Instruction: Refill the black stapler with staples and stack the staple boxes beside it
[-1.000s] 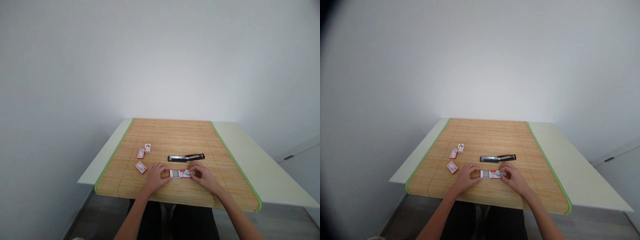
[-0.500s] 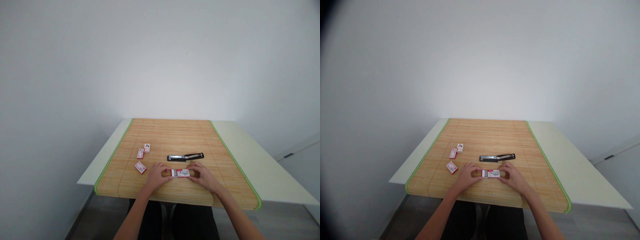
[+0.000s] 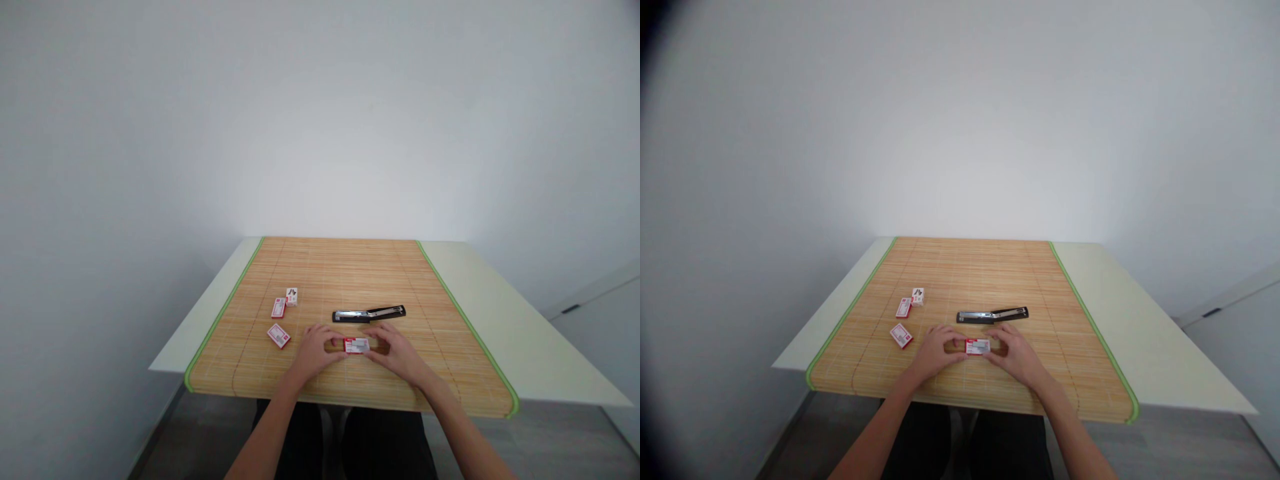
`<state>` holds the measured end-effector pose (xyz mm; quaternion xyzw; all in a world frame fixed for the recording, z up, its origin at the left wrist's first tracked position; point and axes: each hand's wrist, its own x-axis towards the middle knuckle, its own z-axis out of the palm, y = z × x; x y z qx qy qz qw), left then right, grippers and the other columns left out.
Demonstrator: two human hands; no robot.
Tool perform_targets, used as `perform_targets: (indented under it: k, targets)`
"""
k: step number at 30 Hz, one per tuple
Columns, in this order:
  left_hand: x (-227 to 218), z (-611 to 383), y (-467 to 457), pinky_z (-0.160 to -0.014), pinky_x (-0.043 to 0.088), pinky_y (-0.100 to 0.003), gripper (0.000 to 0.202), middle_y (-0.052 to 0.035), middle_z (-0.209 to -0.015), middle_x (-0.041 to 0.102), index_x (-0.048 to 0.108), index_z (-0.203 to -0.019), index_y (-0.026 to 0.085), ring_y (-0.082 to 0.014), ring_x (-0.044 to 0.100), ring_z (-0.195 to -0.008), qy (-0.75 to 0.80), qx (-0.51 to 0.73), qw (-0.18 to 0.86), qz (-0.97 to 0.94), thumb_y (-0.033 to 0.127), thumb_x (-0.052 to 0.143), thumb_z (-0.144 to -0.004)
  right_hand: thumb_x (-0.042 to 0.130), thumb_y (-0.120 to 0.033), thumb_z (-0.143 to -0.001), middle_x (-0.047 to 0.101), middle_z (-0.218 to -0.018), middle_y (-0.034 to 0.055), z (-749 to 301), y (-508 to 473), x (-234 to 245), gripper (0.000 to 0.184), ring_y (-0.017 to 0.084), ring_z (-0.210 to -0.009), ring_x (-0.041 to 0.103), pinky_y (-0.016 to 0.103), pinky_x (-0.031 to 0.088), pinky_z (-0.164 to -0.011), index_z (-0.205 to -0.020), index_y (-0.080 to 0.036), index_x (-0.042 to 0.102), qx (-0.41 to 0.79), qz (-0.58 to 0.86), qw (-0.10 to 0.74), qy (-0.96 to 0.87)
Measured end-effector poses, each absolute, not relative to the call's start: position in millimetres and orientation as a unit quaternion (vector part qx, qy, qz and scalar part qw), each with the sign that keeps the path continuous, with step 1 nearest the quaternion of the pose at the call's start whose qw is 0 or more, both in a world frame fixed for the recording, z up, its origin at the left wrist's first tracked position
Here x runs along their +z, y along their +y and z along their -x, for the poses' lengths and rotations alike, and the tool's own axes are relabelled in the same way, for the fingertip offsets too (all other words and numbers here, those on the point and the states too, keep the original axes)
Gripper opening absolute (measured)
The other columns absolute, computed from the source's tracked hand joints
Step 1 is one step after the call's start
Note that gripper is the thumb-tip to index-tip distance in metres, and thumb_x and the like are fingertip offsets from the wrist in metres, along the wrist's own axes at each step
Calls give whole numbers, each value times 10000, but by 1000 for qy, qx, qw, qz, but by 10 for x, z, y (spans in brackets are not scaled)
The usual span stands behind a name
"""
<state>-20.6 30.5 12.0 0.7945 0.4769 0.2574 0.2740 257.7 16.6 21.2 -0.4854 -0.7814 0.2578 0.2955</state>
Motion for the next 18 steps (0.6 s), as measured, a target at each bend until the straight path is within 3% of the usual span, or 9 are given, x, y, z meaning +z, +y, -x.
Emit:
perform_targets:
  k: [6,9,13,18]
  targets:
    - [97,209,296,-958,431,-388,519,-7,-996,706,733,-1191,335,-240,627,-1002,476,295,275,-782,548,859,-735,734,-311,-885,635,-1102,59,-2422,201,192,162,248,-1043,616,395,519,-929,-1044,-288,753,255,473,314,-783]
    - [55,221,364,-940,477,-384,480,-30,-1050,687,714,-1181,297,-238,626,-1014,505,357,269,-738,543,819,-783,728,-287,-881,630,-1093,54,-2386,221,188,100,240,-1017,621,390,528,-904,-979,-274,747,260,472,314,-782]
    - [23,210,554,-1073,448,-417,381,-47,-1247,640,679,-1222,294,-245,576,-1202,525,405,229,-713,430,757,-874,717,-252,-876,633,-1113,47,-2379,239,199,77,233,-1020,625,391,529,-910,-950,-267,727,266,464,310,-786]
    - [-10,124,779,-1181,343,-480,440,-46,-1505,510,683,-1259,322,-284,443,-1384,535,339,191,-750,383,798,-839,719,-244,-868,646,-1166,51,-2374,250,234,96,253,-1118,613,435,501,-1009,-960,-270,719,251,452,336,-788]
